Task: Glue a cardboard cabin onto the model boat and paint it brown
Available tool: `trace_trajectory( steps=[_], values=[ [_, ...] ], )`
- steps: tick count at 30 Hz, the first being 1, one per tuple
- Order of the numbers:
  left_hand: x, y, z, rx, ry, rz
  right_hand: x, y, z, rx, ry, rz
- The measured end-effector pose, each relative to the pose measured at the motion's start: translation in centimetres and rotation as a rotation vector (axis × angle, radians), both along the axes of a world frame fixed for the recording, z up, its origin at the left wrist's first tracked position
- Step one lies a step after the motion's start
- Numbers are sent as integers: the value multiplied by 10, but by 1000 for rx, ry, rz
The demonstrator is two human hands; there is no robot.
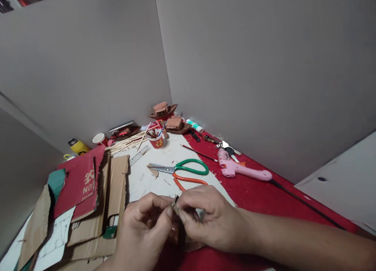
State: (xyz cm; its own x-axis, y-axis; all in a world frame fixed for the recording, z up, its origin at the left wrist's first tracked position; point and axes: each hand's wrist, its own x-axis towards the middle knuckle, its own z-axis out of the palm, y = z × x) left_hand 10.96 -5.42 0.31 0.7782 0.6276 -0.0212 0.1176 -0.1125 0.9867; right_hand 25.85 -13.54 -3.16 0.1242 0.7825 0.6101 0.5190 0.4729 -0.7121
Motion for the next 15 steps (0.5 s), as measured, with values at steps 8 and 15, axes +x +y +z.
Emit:
trace_trajectory(
  steps=[8, 15],
  values=[
    [-1, 4, -7, -24, -76, 65, 2, -1, 4, 92, -48, -6],
    [-7, 5, -11, 991, -171, 17, 0, -2, 0, -128, 68, 23]
  ],
)
